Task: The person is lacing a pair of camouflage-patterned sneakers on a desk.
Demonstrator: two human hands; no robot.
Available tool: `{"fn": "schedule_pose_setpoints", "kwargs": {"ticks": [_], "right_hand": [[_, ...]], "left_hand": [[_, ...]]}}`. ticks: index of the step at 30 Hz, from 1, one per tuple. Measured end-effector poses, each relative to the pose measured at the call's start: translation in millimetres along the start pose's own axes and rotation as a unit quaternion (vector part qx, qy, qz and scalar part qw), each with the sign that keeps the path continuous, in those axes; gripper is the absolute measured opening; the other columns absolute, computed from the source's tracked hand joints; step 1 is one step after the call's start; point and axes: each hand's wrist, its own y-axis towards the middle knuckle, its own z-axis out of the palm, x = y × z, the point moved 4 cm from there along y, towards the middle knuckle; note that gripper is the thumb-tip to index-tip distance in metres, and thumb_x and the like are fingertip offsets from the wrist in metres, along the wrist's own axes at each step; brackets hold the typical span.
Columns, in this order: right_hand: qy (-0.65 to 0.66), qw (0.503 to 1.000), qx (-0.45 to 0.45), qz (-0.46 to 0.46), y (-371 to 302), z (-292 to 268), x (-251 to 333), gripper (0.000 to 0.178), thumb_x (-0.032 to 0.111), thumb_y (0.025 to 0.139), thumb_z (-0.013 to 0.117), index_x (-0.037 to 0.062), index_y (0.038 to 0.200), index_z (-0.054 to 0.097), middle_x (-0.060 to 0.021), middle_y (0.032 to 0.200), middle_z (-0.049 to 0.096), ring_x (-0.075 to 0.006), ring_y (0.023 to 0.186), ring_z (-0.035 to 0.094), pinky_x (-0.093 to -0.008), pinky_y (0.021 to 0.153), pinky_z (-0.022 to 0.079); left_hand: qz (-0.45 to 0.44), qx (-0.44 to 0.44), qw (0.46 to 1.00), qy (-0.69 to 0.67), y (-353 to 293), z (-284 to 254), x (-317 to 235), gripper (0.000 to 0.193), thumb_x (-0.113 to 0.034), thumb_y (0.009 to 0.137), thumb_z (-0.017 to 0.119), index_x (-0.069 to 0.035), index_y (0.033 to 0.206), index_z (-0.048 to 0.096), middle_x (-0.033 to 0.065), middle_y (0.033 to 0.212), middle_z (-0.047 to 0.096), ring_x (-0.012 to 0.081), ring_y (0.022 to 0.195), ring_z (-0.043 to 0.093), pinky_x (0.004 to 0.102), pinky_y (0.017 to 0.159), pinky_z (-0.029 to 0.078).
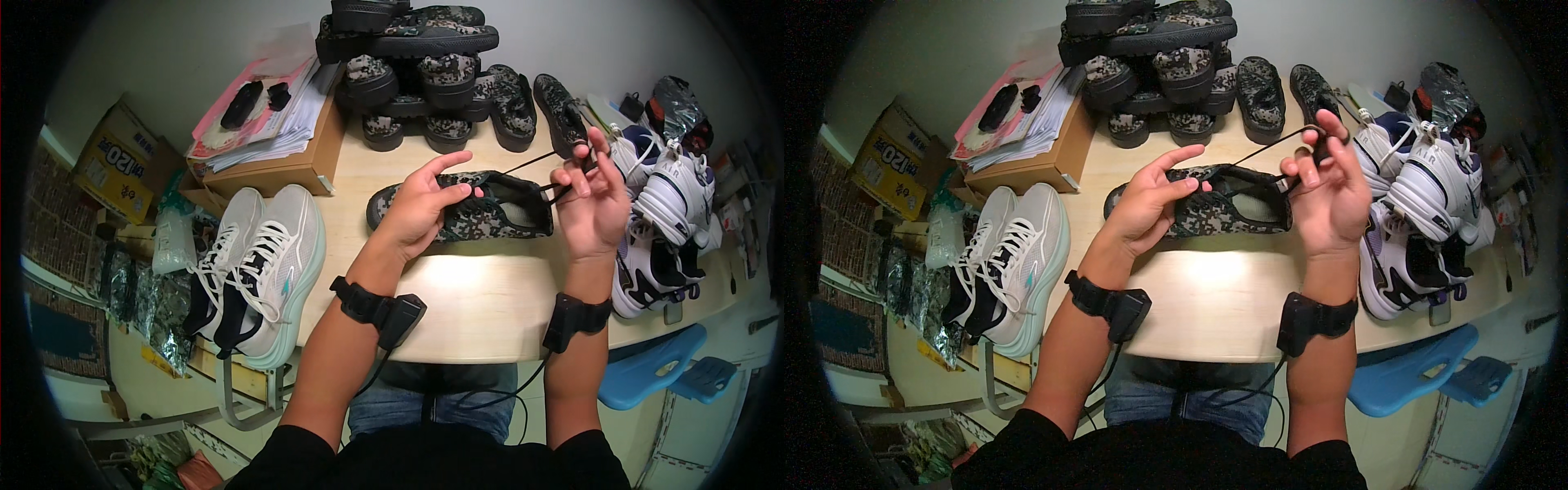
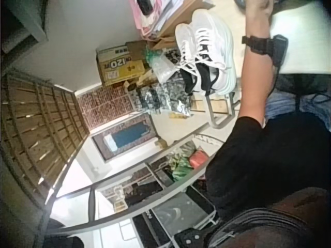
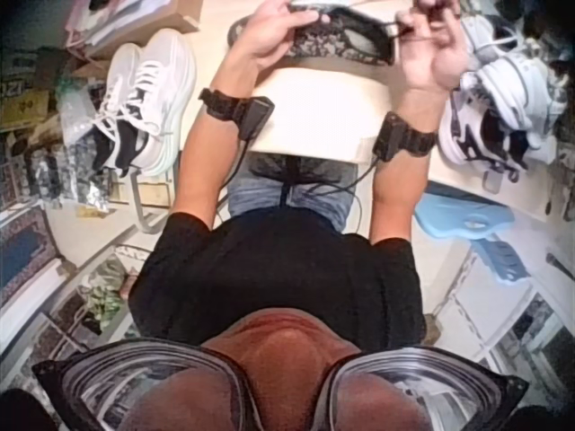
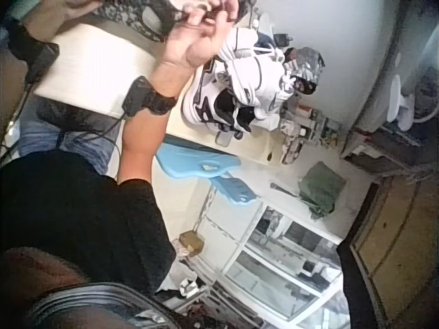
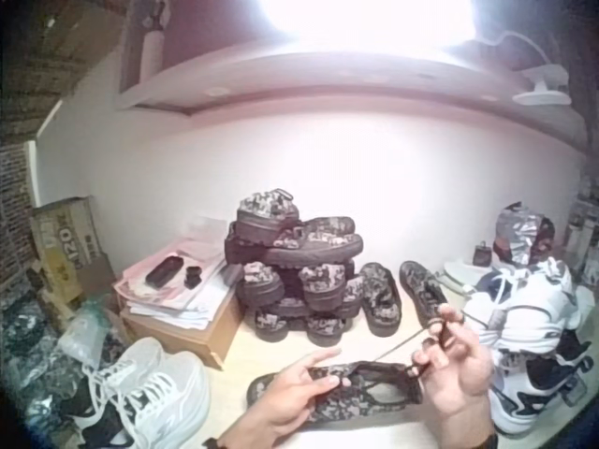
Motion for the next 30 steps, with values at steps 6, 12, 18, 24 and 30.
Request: {"fn": "schedule_pose_setpoints", "kwargs": {"ticks": [6,12,18,24,30], "right_hand": [[0.054,0.993,0.058,-0.086,-1,6,21,0.036,0.019,0.089,0.043,0.0038,0.121,0.052,-0.0117,0.102,0.057,-0.0195,0.076,0.051,-0.0358,0.077,0.041],[-0.693,0.699,-0.15,-0.094,-4,-6,13,0.031,0.014,0.085,0.057,-0.0013,0.112,0.054,-0.0153,0.103,0.06,-0.0248,0.091,0.06,-0.0377,0.08,0.047],[-0.752,0.632,-0.125,-0.143,-10,21,-7,0.017,0.013,0.082,0.061,-0.0028,0.087,0.062,-0.0179,0.093,0.063,-0.0272,0.078,0.063,-0.0335,0.07,0.048],[-0.734,0.678,-0.008,0.032,-18,35,-59,0.027,0.021,0.084,0.062,-0.0057,0.077,0.062,-0.0199,0.065,0.06,-0.0302,0.056,0.058,-0.0366,0.055,0.043],[-0.666,0.737,-0.014,0.12,-14,17,-63,0.026,0.021,0.085,0.063,-0.0043,0.077,0.064,-0.012,0.06,0.058,-0.0157,0.05,0.051,-0.031,0.05,0.039]], "left_hand": [[-0.002,-0.007,1.0,0.002,1,-2,1,0.048,0.003,0.087,0.054,-0.002,0.132,0.041,0.0108,0.092,0.064,0.013,0.089,0.062,0.0249,0.08,0.052],[-0.004,-0.009,1.0,0.004,0,0,-1,0.05,0.006,0.086,0.053,-0.003,0.134,0.039,0.0131,0.094,0.064,0.0157,0.092,0.064,0.026,0.079,0.053],[0.008,0.005,1.0,-0.016,-1,7,-1,0.061,0.007,0.086,0.053,-0.005,0.141,0.029,0.0139,0.096,0.064,0.0167,0.092,0.064,0.0269,0.079,0.054],[0.021,0.042,0.999,-0.028,-2,3,2,0.072,0.008,0.085,0.054,-0.008,0.146,0.019,0.0102,0.096,0.064,0.0117,0.084,0.063,0.0245,0.074,0.053],[0.018,0.036,0.999,-0.01,-5,7,-1,0.076,0.008,0.084,0.055,-0.01,0.147,0.016,0.0093,0.096,0.063,0.0103,0.082,0.062,0.0234,0.071,0.052]]}}
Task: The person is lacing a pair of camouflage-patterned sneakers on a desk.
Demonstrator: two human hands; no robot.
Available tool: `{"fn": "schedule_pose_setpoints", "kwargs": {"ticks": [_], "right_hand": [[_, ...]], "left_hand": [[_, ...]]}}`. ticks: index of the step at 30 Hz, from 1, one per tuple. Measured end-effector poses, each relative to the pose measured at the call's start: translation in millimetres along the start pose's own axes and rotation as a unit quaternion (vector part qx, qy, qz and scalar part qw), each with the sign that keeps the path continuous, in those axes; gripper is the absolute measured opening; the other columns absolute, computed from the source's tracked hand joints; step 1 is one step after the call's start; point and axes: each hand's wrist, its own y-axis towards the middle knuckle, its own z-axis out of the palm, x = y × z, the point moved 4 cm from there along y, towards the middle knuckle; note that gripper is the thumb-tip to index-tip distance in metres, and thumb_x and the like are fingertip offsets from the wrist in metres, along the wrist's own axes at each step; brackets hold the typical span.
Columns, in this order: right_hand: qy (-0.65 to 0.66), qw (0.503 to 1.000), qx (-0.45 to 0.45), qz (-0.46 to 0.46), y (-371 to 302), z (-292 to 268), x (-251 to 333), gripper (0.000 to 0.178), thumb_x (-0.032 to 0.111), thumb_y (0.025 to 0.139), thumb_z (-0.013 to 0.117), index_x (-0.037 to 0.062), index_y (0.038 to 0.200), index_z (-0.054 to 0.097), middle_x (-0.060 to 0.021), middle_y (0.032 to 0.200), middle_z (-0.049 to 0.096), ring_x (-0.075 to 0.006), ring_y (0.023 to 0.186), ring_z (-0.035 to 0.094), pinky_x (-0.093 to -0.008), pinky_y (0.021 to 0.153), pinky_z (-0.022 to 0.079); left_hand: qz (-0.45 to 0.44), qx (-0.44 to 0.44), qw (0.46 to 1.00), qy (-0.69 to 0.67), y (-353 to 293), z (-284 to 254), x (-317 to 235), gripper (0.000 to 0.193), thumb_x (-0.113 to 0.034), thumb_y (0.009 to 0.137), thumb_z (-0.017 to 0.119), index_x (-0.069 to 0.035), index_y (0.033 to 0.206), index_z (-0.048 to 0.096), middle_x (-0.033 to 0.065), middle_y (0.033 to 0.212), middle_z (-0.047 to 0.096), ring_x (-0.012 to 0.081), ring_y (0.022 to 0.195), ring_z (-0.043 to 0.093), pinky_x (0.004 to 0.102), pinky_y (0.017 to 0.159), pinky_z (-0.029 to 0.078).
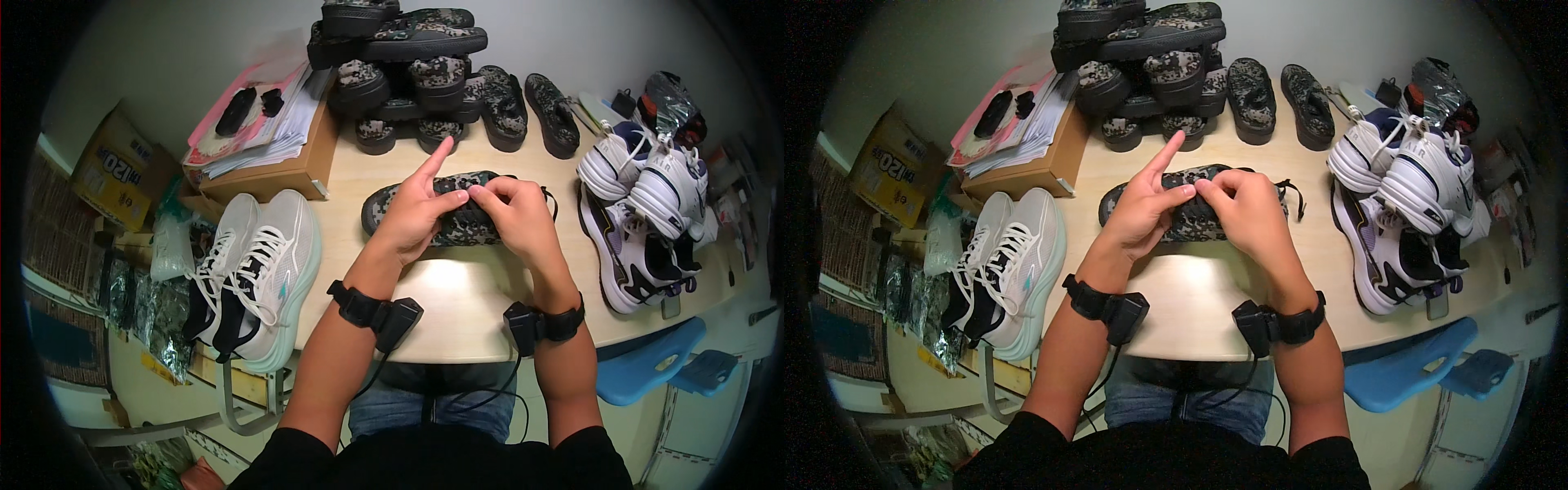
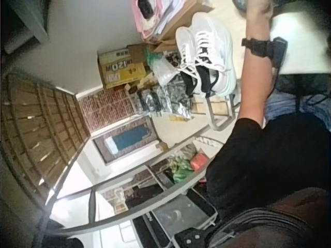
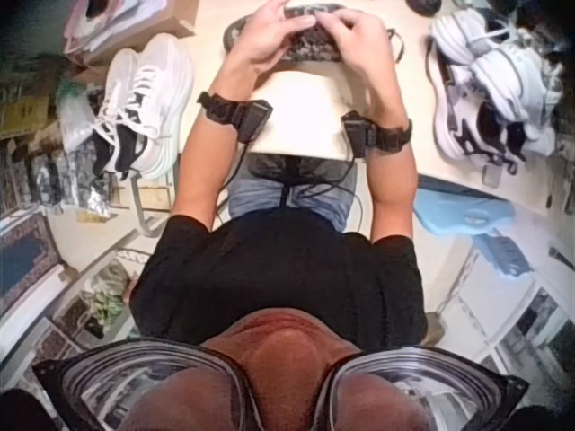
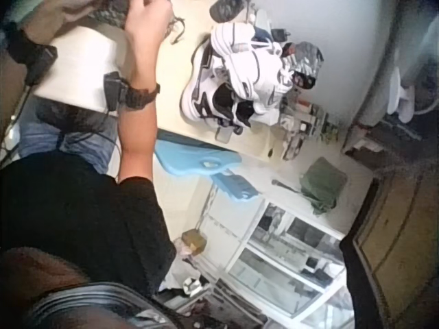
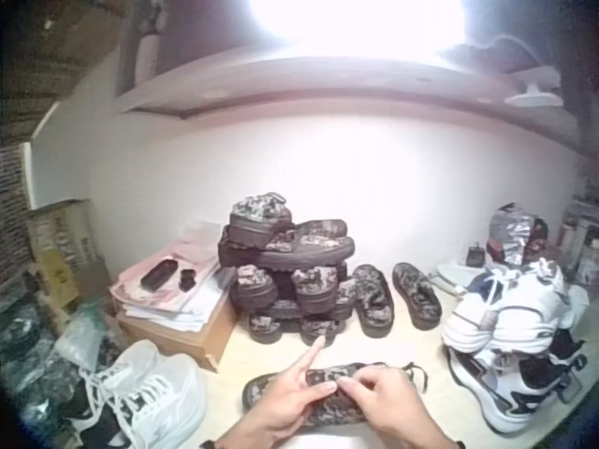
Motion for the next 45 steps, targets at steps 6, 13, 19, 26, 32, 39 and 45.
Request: {"fn": "schedule_pose_setpoints", "kwargs": {"ticks": [6,13,19,26,32,39,45], "right_hand": [[0.155,0.988,-0.003,0.019,-3,-3,2,0.02,0.014,0.084,0.065,-0.0039,0.076,0.066,0.0009,0.064,0.06,-0.0053,0.057,0.049,-0.0234,0.05,0.037],[0.527,0.849,-0.018,0.016,-11,-29,16,0.012,0.01,0.087,0.062,-0.0012,0.089,0.065,0.0001,0.07,0.059,-0.0066,0.056,0.049,-0.0198,0.053,0.038],[0.761,0.637,-0.032,-0.119,-6,-78,-1,0.017,0.021,0.093,0.057,0.0051,0.095,0.06,-0.001,0.073,0.049,-0.0089,0.058,0.037,-0.0236,0.054,0.032],[0.296,0.94,-0.166,-0.014,-2,-68,1,0.029,0.013,0.091,0.057,-0.0065,0.112,0.057,-0.0137,0.103,0.065,-0.0146,0.077,0.062,-0.0246,0.071,0.05],[-0.09,0.986,-0.03,-0.134,-18,-16,26,0.024,0.021,0.075,0.072,-0.0011,0.084,0.068,-0.0138,0.082,0.062,-0.0265,0.077,0.06,-0.0355,0.071,0.047],[0.031,0.996,-0.006,-0.088,-13,-10,21,0.013,0.012,0.078,0.068,0.0016,0.086,0.069,-0.011,0.082,0.058,-0.0194,0.071,0.057,-0.0279,0.068,0.045],[0.003,0.994,-0.005,-0.108,-15,-16,20,0.014,0.012,0.076,0.07,0.001,0.085,0.069,-0.0114,0.084,0.057,-0.0221,0.075,0.056,-0.03,0.071,0.045]], "left_hand": [[0.016,-0.023,1.0,-0.002,5,-2,3,0.077,0.008,0.084,0.054,-0.01,0.147,0.013,0.0131,0.099,0.063,0.0141,0.083,0.063,0.0259,0.075,0.052],[-0.001,-0.035,0.999,0.008,5,-7,5,0.075,0.009,0.085,0.053,-0.009,0.147,0.015,0.0137,0.101,0.062,0.0136,0.084,0.063,0.0257,0.075,0.052],[0.006,-0.033,0.999,0.008,8,-5,6,0.073,0.01,0.084,0.052,-0.006,0.146,0.016,0.0143,0.103,0.062,0.0142,0.086,0.063,0.0266,0.077,0.052],[-0.014,-0.053,0.998,-0.003,6,-4,3,0.074,0.01,0.086,0.051,-0.008,0.147,0.013,0.013,0.092,0.064,0.0146,0.081,0.064,0.0272,0.072,0.053],[0.0,-0.031,0.999,-0.009,8,-3,5,0.075,0.009,0.087,0.051,-0.01,0.148,0.011,0.0141,0.097,0.062,0.0151,0.081,0.063,0.0278,0.071,0.053],[0.002,-0.014,1.0,0.012,7,-6,5,0.074,0.008,0.087,0.051,-0.01,0.148,0.012,0.0114,0.097,0.061,0.0105,0.077,0.06,0.0255,0.066,0.051],[0.005,-0.019,1.0,-0.001,9,-5,8,0.073,0.006,0.088,0.051,-0.009,0.147,0.013,0.0106,0.099,0.06,0.0098,0.078,0.059,0.0252,0.066,0.051]]}}
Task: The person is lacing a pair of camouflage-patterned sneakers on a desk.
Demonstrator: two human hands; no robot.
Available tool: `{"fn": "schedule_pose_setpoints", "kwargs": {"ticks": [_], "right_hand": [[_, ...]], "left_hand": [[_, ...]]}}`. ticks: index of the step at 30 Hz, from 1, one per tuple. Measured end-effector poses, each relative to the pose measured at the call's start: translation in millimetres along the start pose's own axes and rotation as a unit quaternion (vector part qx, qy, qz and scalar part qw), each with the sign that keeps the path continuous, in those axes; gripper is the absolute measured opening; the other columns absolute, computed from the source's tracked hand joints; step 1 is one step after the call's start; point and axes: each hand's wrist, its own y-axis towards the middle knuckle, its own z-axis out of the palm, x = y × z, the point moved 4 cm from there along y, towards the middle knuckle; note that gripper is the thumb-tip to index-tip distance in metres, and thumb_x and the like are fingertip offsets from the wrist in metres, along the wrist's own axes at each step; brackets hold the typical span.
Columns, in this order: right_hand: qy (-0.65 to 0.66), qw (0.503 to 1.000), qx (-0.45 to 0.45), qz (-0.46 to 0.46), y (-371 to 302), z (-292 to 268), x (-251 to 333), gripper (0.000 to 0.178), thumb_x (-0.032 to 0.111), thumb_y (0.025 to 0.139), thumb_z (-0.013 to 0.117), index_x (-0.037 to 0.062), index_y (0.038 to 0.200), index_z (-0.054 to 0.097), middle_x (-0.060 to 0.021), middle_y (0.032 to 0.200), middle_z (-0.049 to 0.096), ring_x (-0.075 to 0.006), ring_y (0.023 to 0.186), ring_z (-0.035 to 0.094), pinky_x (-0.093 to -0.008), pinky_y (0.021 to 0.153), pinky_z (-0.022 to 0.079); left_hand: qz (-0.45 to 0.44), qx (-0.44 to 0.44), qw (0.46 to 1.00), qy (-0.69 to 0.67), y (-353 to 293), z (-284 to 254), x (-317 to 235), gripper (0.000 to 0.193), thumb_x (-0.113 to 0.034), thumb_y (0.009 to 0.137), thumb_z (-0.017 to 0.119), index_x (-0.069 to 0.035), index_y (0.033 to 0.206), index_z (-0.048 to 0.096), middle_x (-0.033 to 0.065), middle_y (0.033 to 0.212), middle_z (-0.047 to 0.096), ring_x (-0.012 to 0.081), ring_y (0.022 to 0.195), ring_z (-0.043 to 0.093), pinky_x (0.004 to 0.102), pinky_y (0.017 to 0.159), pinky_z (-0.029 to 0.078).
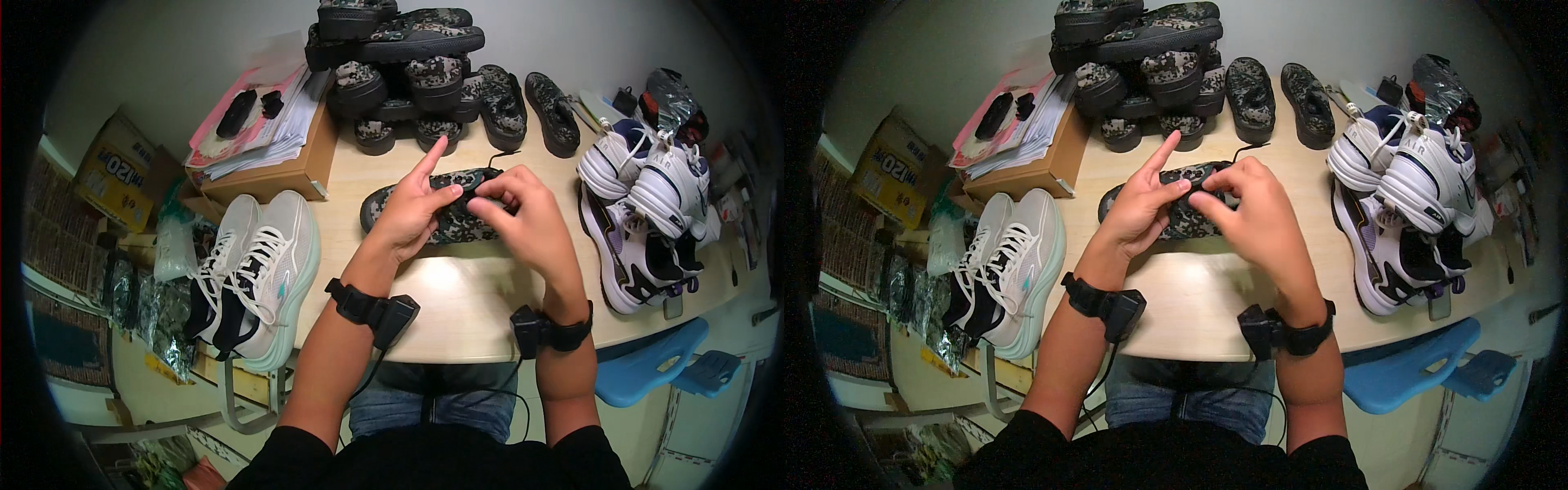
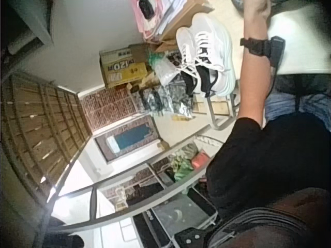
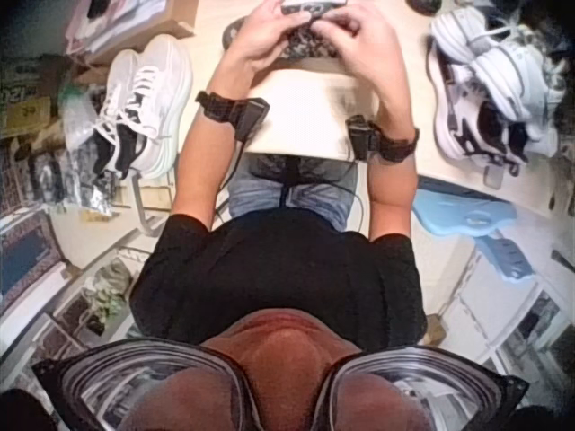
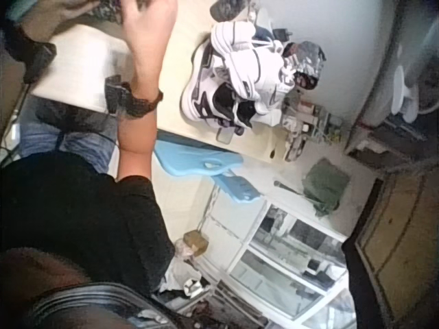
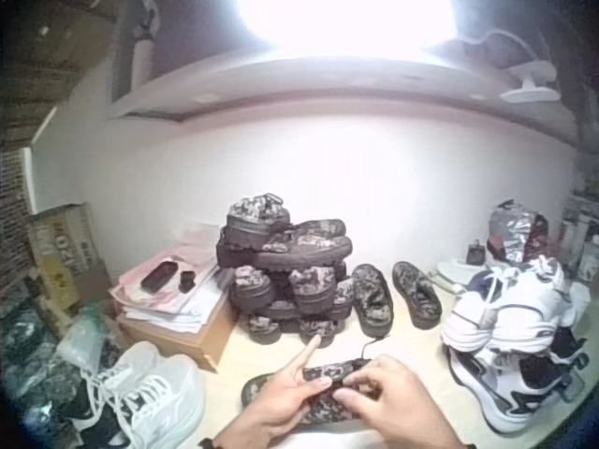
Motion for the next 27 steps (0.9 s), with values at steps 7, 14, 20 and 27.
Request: {"fn": "schedule_pose_setpoints", "kwargs": {"ticks": [7,14,20,27], "right_hand": [[-0.028,0.998,-0.038,-0.049,0,10,5,0.013,0.012,0.076,0.068,0.0003,0.082,0.068,-0.0092,0.081,0.059,-0.0221,0.076,0.057,-0.0312,0.072,0.044],[0.603,0.797,0.04,-0.026,-1,-30,-2,0.021,0.016,0.091,0.051,0.0014,0.077,0.057,-0.0086,0.094,0.055,-0.0159,0.083,0.049,-0.0315,0.081,0.039],[0.692,0.716,-0.054,-0.076,4,-54,-7,0.02,0.024,0.094,0.05,0.0055,0.094,0.057,-0.0056,0.097,0.05,-0.0176,0.087,0.049,-0.0335,0.08,0.04],[0.746,0.656,-0.024,-0.116,7,-52,-15,0.016,0.023,0.092,0.054,0.0101,0.1,0.059,-0.0035,0.094,0.049,-0.0157,0.086,0.048,-0.0314,0.079,0.039]], "left_hand": [[-0.006,-0.015,0.999,-0.029,-3,1,-4,0.065,0.002,0.091,0.048,-0.005,0.146,0.014,0.0148,0.115,0.054,0.0123,0.092,0.059,0.0266,0.078,0.051],[-0.003,-0.03,0.999,-0.044,-1,-1,-2,0.053,-0.002,0.094,0.044,-0.003,0.143,0.025,0.0087,0.105,0.059,0.011,0.092,0.06,0.0241,0.085,0.049],[-0.011,-0.042,0.999,-0.033,-2,-3,-3,0.052,-0.004,0.095,0.044,-0.001,0.143,0.024,0.0105,0.11,0.057,0.0126,0.095,0.059,0.026,0.087,0.049],[-0.026,-0.048,0.997,-0.053,-1,-4,0,0.054,-0.005,0.093,0.047,0.0,0.142,0.025,0.0107,0.109,0.056,0.0151,0.094,0.059,0.0281,0.087,0.049]]}}
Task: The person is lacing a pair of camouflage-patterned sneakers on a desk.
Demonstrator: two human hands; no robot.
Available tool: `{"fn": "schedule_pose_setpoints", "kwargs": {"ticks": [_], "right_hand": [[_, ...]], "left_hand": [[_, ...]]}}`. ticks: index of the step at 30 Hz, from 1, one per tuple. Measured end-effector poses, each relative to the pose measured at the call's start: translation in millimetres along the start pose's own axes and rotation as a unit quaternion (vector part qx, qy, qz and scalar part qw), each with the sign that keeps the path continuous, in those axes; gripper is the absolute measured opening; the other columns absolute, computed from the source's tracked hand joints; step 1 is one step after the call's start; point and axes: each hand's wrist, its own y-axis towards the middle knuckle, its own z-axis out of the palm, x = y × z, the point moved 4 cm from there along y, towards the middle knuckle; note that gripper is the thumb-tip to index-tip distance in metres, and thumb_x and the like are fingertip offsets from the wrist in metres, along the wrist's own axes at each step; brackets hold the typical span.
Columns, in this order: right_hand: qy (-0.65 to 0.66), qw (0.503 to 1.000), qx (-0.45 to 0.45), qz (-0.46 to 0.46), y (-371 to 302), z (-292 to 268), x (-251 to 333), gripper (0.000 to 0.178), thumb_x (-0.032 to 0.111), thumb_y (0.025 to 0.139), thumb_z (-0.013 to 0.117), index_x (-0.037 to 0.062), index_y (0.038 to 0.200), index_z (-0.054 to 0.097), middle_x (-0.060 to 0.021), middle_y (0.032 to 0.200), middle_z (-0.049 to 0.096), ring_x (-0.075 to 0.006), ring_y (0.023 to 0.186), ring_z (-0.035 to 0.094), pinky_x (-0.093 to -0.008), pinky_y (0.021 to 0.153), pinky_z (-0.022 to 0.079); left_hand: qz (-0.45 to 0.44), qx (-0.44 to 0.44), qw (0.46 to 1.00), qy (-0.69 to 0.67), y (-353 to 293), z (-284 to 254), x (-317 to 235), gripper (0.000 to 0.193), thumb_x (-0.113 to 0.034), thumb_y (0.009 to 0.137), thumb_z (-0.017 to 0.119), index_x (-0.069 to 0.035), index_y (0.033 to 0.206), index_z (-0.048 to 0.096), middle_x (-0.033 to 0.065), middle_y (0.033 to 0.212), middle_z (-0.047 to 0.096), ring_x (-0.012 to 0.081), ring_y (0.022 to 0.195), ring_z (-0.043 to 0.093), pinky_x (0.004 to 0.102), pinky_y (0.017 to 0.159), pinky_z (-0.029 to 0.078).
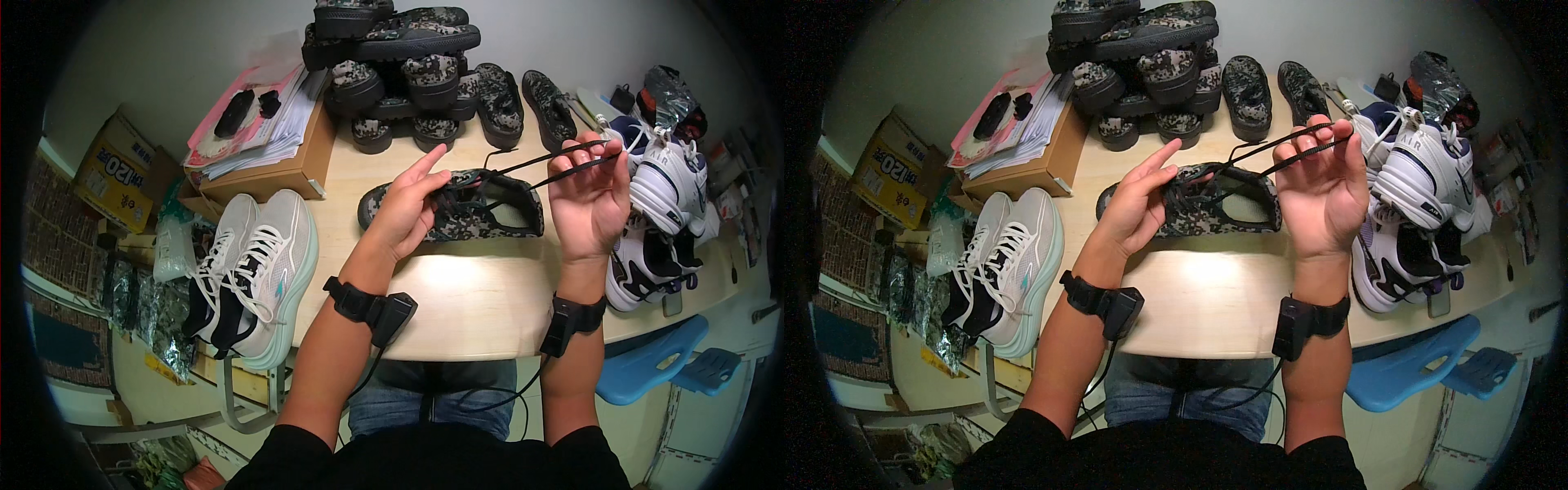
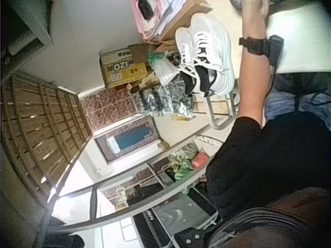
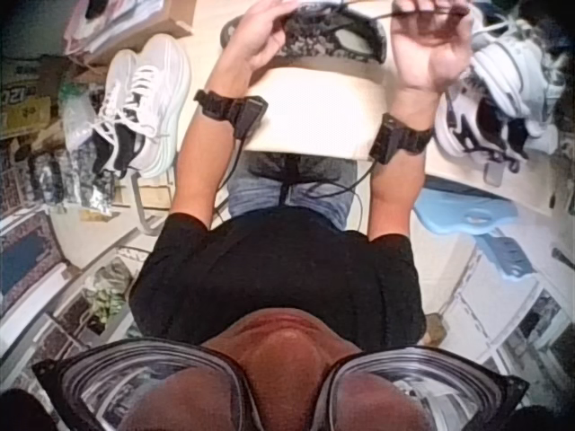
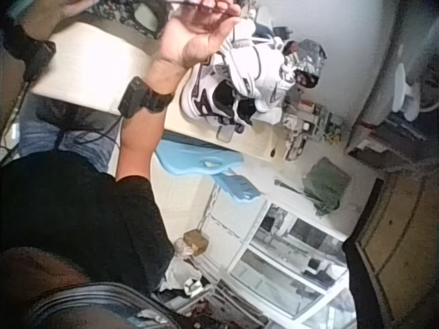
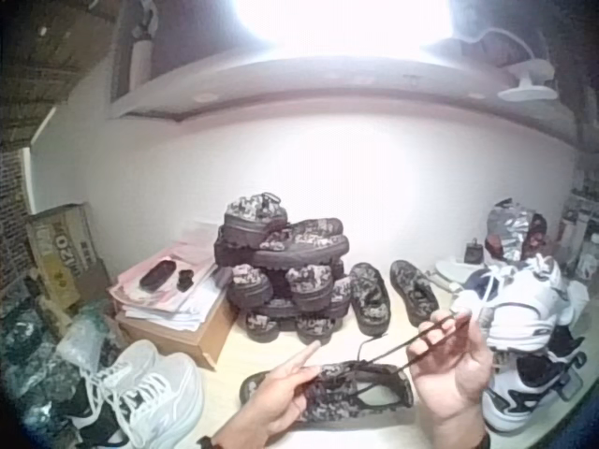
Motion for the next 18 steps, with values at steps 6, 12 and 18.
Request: {"fn": "schedule_pose_setpoints", "kwargs": {"ticks": [6,12,18], "right_hand": [[-0.018,0.999,-0.017,-0.043,-2,12,-6,0.021,0.031,0.091,0.057,0.0112,0.091,0.064,-0.0017,0.091,0.047,-0.0132,0.078,0.044,-0.0278,0.071,0.036],[0.012,1.0,0.011,0.001,-1,6,7,0.024,0.026,0.095,0.052,0.0059,0.089,0.064,-0.0005,0.078,0.046,-0.0067,0.048,0.029,-0.0209,0.046,0.026],[-0.847,0.521,-0.1,-0.041,-1,-12,3,0.031,0.017,0.083,0.064,-0.0042,0.105,0.061,-0.0139,0.094,0.06,-0.0222,0.075,0.059,-0.0308,0.067,0.047]], "left_hand": [[-0.001,0.017,1.0,0.006,-2,4,-3,0.055,-0.005,0.093,0.047,0.001,0.142,0.023,0.0155,0.109,0.059,0.0206,0.1,0.061,0.0293,0.088,0.049],[-0.002,-0.001,1.0,0.029,-5,6,-4,0.052,-0.008,0.092,0.046,0.002,0.139,0.029,0.0128,0.102,0.059,0.0264,0.101,0.062,0.0334,0.09,0.049],[0.002,0.003,1.0,0.018,-3,5,-2,0.05,-0.008,0.09,0.046,0.001,0.138,0.034,0.0151,0.105,0.059,0.0266,0.098,0.063,0.0346,0.088,0.05]]}}
